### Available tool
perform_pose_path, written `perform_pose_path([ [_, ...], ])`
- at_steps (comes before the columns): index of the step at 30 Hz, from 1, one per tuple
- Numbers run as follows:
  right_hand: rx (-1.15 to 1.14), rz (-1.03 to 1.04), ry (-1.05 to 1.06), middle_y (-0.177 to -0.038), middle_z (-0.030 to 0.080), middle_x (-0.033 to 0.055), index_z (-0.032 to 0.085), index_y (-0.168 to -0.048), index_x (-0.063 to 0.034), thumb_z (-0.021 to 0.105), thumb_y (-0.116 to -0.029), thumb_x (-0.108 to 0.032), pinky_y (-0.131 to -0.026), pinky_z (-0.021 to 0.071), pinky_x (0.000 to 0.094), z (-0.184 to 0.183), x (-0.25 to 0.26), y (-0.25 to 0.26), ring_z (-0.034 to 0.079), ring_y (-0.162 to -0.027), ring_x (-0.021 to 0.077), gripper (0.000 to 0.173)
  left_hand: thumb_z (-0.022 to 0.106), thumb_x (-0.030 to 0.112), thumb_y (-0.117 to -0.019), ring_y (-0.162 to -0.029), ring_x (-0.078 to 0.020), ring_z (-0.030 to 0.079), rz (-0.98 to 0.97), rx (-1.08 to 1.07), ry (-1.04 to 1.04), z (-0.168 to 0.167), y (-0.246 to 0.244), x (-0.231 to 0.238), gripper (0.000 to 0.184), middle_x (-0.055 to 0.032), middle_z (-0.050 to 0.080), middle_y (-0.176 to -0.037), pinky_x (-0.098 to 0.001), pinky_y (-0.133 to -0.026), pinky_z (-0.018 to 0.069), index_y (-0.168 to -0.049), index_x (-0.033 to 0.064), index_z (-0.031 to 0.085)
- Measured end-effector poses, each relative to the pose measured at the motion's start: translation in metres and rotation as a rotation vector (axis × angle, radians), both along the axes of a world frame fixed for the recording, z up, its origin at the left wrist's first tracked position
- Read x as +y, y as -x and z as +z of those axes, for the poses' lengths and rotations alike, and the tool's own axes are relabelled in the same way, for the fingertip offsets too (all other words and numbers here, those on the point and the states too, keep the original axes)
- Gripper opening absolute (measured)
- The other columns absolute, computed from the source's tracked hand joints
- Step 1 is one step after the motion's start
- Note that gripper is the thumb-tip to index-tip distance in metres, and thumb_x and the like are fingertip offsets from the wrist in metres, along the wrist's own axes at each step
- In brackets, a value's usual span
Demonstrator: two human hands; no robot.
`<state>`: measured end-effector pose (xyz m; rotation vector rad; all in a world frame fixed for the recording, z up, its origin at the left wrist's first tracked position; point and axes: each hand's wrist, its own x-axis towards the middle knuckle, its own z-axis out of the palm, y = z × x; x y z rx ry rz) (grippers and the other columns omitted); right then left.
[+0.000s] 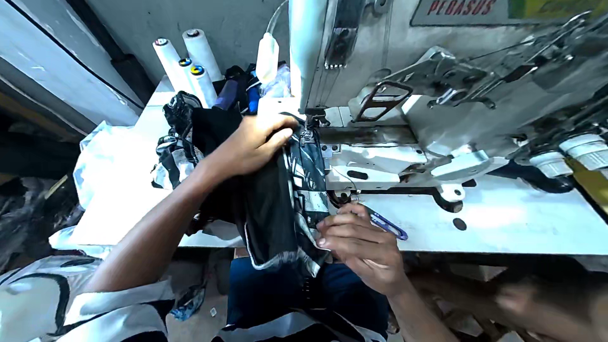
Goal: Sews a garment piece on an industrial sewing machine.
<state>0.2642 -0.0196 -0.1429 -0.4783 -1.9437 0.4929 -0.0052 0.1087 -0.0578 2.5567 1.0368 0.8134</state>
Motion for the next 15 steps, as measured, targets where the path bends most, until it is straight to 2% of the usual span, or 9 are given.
perform_pose_path([
  [1,0.022,-0.010,0.010,-0.108,0.076,-0.0014,0.075,-0.108,-0.0155,0.063,-0.1030,-0.018,-0.110,0.0434,0.0398,-0.003,0.000,-0.001,0.066,-0.115,0.0125,0.013,0.045,0.024,-0.1060,-0.129,-0.0244,0.058,0.034,0.062,-0.038,-0.001,-0.002,0.008,0.036,-0.0093,0.069,-0.127,-0.0566,-0.107,0.0384,-0.128,0.0057,0.068],
  [2,0.033,-0.017,0.021,-0.108,0.075,-0.0014,0.075,-0.108,-0.0155,0.063,-0.1032,-0.018,-0.111,0.0429,0.0396,-0.005,0.000,-0.003,0.066,-0.116,0.0126,0.014,0.048,0.022,-0.1021,-0.129,-0.0295,0.057,0.053,0.109,-0.090,0.000,-0.008,0.012,0.035,-0.0110,0.069,-0.126,-0.0621,-0.104,0.0355,-0.124,0.0052,0.069],
  [4,0.050,-0.021,0.040,-0.108,0.075,-0.0007,0.075,-0.107,-0.0150,0.063,-0.1031,-0.018,-0.112,0.0425,0.0396,-0.009,0.002,-0.004,0.066,-0.116,0.0129,0.013,0.055,0.016,-0.0911,-0.123,-0.0334,0.059,0.084,0.131,-0.140,0.002,-0.022,0.011,0.033,-0.0137,0.071,-0.115,-0.0629,-0.100,0.0352,-0.116,0.0044,0.072],
  [5,0.063,-0.017,0.047,-0.107,0.076,-0.0002,0.075,-0.107,-0.0148,0.063,-0.1031,-0.018,-0.111,0.0432,0.0400,-0.011,0.003,-0.004,0.066,-0.116,0.0135,0.013,0.054,0.016,-0.0901,-0.123,-0.0339,0.059,0.086,0.127,-0.111,0.003,-0.026,0.011,0.034,-0.0153,0.071,-0.114,-0.0621,-0.100,0.0342,-0.116,0.0034,0.072],
  [7,0.084,-0.003,0.053,-0.108,0.076,-0.0006,0.075,-0.108,-0.0152,0.062,-0.1036,-0.019,-0.110,0.0439,0.0404,-0.013,0.002,-0.003,0.066,-0.116,0.0140,0.014,0.048,0.020,-0.0923,-0.132,-0.0337,0.053,0.049,0.108,-0.023,0.002,-0.023,0.017,0.041,-0.0149,0.070,-0.123,-0.0628,-0.104,0.0300,-0.122,0.0050,0.073],
  [9,0.109,0.006,0.048,-0.108,0.075,-0.0014,0.074,-0.107,-0.0157,0.061,-0.1040,-0.020,-0.109,0.0445,0.0396,-0.007,-0.003,0.000,0.066,-0.116,0.0136,0.014,0.040,0.024,-0.0966,-0.145,-0.0357,0.040,-0.013,0.158,-0.003,0.001,-0.014,0.028,0.047,-0.0078,0.066,-0.137,-0.0676,-0.109,0.0223,-0.128,0.0131,0.073],
  [11,0.130,0.019,0.045,-0.109,0.075,-0.0017,0.074,-0.106,-0.0153,0.063,-0.1032,-0.021,-0.108,0.0448,0.0381,0.001,-0.009,0.001,0.065,-0.116,0.0137,0.012,0.034,0.025,-0.0987,-0.152,-0.0386,0.029,-0.068,0.248,0.000,0.004,-0.007,0.036,0.050,-0.0047,0.057,-0.150,-0.0725,-0.112,0.0156,-0.133,0.0184,0.070],
  [13,0.130,0.034,0.049,-0.109,0.074,-0.0017,0.072,-0.105,-0.0151,0.063,-0.1034,-0.021,-0.108,0.0442,0.0374,0.003,-0.010,0.001,0.065,-0.117,0.0137,0.012,0.032,0.027,-0.0983,-0.154,-0.0396,0.024,-0.093,0.315,-0.017,0.008,-0.005,0.041,0.052,-0.0050,0.054,-0.153,-0.0735,-0.115,0.0115,-0.134,0.0213,0.069],
  [15,0.130,0.045,0.070,-0.108,0.075,-0.0010,0.073,-0.105,-0.0146,0.063,-0.1033,-0.021,-0.109,0.0438,0.0375,-0.004,-0.008,0.002,0.066,-0.116,0.0138,0.012,0.031,0.031,-0.0977,-0.155,-0.0420,0.021,-0.082,0.374,-0.020,0.012,-0.003,0.043,0.054,-0.0108,0.051,-0.155,-0.0731,-0.115,0.0099,-0.137,0.0236,0.068],
])
